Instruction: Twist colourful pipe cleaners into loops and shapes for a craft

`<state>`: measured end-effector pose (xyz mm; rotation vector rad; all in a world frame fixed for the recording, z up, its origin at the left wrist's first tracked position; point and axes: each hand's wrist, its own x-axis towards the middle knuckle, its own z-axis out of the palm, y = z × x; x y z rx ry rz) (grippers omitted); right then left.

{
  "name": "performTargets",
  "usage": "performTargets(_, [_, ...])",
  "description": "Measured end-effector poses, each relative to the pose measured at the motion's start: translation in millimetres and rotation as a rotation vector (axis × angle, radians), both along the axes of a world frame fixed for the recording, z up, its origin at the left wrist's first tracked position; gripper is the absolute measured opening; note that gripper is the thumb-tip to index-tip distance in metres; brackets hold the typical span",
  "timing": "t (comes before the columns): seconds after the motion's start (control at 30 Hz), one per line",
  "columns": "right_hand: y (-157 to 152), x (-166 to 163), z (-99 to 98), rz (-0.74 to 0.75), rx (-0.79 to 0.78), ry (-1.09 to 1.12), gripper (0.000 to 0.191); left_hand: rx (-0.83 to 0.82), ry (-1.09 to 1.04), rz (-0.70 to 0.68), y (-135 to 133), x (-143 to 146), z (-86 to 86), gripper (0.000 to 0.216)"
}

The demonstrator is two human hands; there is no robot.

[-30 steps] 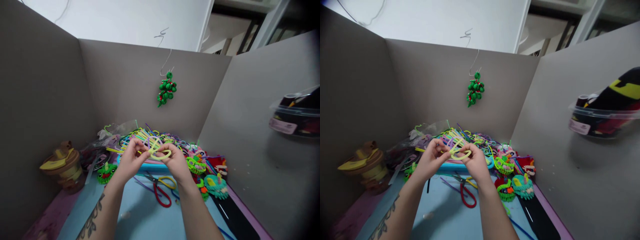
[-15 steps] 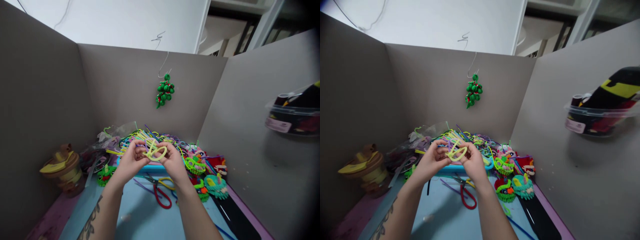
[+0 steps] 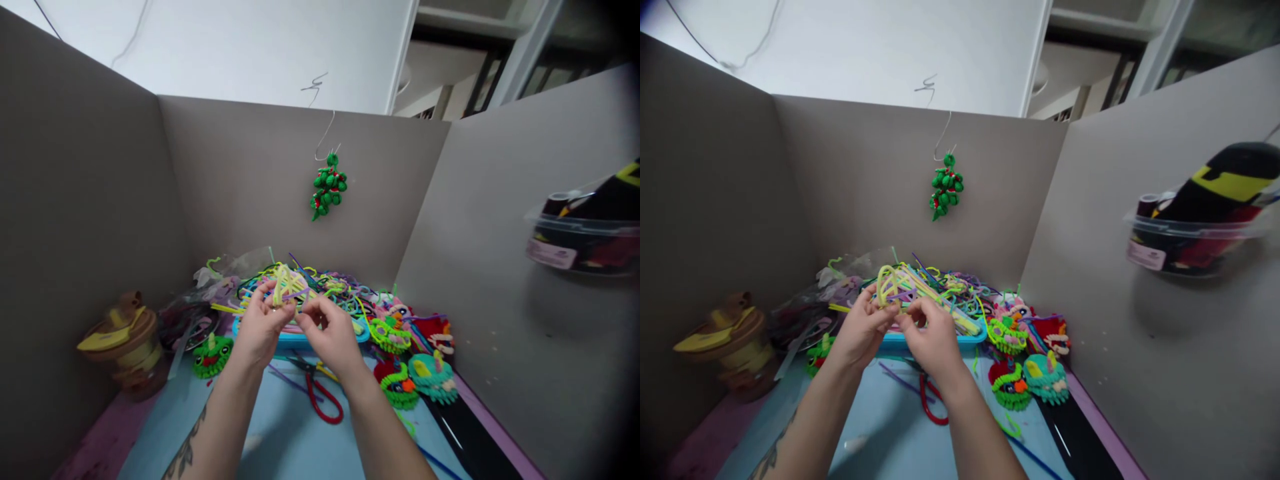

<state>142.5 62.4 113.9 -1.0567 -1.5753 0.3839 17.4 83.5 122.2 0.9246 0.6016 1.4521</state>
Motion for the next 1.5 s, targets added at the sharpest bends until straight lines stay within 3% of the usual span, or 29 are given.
performTargets(0.23, [1.3, -3.4, -0.6, 0.048, -0.118, -0.001, 0.02, 0.041, -0.057, -0.069, 0.2, 1.2, 0.8, 0.052])
performTargets(0.47, [3.7, 0.9, 0.2, -0.018, -0.154, 0.032, 0.021, 0.1, -0.108, -0.315, -1.8, -21.3, 5.1, 0.059])
performTargets(0.67, [4.8, -5.6, -2.9, 0.041, -0.19, -0.008, 0.019, 0.139, -0.189, -0.226, 3.9, -23.9, 1.7, 0.052])
performTargets(0.93, [3.9, -10.1, -8.3, 0.208, -0.289, -0.268, 0.017, 0.182, -0.286, -0.196, 5.3, -32.5, 0.1, 0.048])
performTargets(1.17, [-5.5, -7.4, -11.5, 0.638, -0.303, -0.601, 0.014, 0.099, -0.28, -0.113, 6.0, -30.2, 4.9, 0.036])
performTargets(1.23, [-5.4, -4.3, -9.5, 0.566, -0.299, -0.536, 0.013, 0.074, -0.272, -0.098, 6.6, -28.2, 5.0, 0.036])
performTargets(1.33, [-2.8, 1.3, -3.2, 0.301, -0.241, -0.34, 0.016, 0.056, -0.231, -0.072, 7.3, -24.2, 3.6, 0.038])
performTargets(1.5, [-1.4, 2.9, 4.6, -0.106, 0.07, -0.058, 0.008, 0.037, -0.174, -0.1, 1.7, -13.7, 3.8, 0.041])
